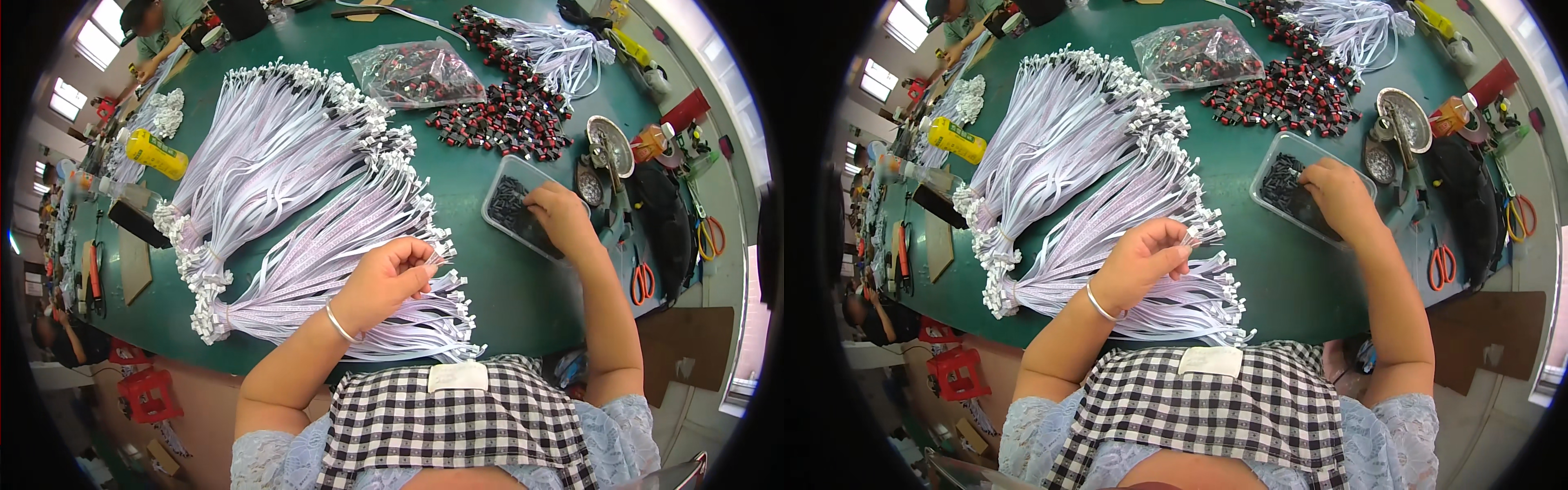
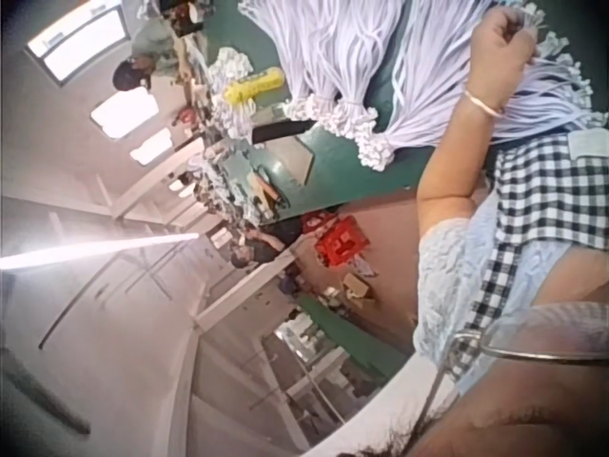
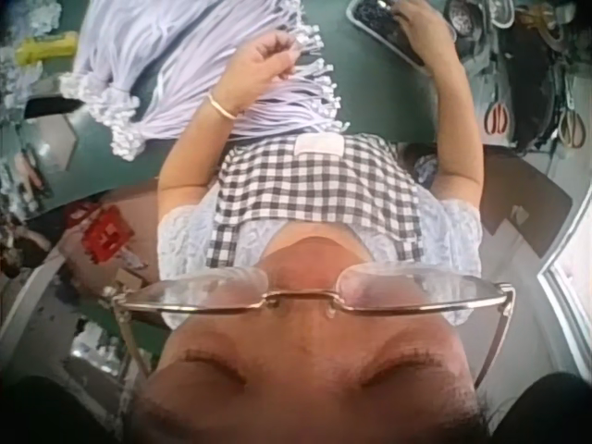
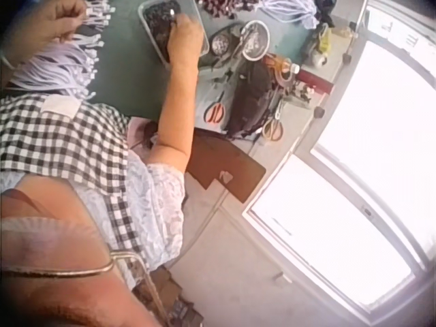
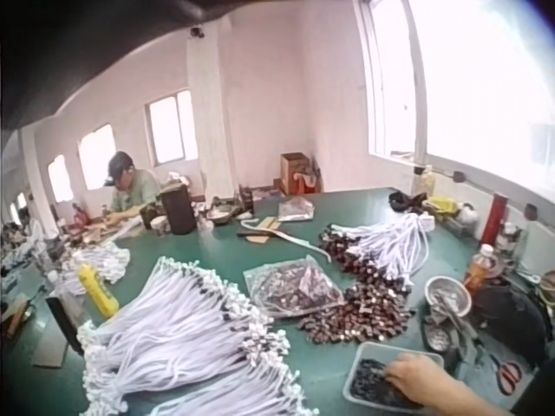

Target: The person sits at a green workbench and repeatedly picks up small black plastic clips from a container. They insert each clip into the end of a white cable, securing it in place. The person works through a large bundle of cables, handling them one at a time.

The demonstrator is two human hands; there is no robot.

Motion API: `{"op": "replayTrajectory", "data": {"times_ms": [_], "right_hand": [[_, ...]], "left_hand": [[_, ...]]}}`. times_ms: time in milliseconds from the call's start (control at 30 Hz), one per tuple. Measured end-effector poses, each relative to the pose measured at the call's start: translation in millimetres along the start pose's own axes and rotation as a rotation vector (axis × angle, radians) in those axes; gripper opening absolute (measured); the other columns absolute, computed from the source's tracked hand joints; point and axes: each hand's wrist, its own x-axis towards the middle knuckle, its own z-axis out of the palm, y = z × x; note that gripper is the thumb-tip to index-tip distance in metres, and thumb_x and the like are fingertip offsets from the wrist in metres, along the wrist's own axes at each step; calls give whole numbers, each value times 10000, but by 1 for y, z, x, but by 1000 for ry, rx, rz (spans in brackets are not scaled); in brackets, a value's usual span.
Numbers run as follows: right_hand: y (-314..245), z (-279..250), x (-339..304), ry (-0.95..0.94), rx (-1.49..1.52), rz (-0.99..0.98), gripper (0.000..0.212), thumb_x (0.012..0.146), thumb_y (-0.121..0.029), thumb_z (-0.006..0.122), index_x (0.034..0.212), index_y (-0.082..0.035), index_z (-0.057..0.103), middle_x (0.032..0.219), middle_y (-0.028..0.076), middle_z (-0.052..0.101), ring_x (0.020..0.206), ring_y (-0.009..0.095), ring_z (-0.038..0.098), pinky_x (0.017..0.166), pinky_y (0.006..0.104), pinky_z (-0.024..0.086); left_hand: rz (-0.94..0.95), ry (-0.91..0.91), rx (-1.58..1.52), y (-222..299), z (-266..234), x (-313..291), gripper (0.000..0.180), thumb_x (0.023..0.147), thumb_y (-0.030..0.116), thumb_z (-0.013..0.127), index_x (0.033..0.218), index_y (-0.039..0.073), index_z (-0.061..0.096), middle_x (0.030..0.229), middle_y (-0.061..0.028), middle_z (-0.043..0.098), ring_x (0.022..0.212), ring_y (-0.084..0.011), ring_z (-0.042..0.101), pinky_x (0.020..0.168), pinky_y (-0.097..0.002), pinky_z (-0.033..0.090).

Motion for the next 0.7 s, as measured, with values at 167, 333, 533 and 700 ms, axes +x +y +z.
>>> {"op": "replayTrajectory", "data": {"times_ms": [167, 333, 533, 700], "right_hand": [[-8, -10, -5, -3, 215, 32, 132, 769, 6, 644, 898, 1, 667, 880, 114, 627, 792, 270, 630, 726, 341, 499], [-64, -11, -19, -80, 1089, 209, 161, 807, 64, 623, 961, 56, 670, 876, 70, 626, 744, 131, 635, 662, 250, 528], [-106, 29, -31, -77, 1230, 225, 173, 853, 41, 604, 1012, 32, 674, 929, 83, 610, 775, 128, 636, 683, 237, 533], [-107, 37, -34, -13, 1256, 143, 137, 854, 40, 610, 978, 33, 668, 967, 86, 601, 807, 132, 634, 699, 239, 532]], "left_hand": [[-5, 4, 2, -4, 1, 2, 126, 897, 74, 599, 1006, 11, 588, 839, -18, 592, 715, -81, 570, 665, -223, 478], [-1, 8, -2, -7, 2, 1, 122, 895, 72, 600, 1004, 20, 585, 847, -13, 590, 722, -80, 570, 667, -218, 479], [-1, 20, -14, -8, 4, -1, 123, 892, 70, 601, 1005, 27, 578, 866, -7, 591, 728, -76, 566, 668, -215, 475], [16, 20, -26, -13, 2, 0, 130, 892, 70, 601, 1013, 31, 574, 878, -7, 591, 730, -73, 565, 667, -208, 470]]}}
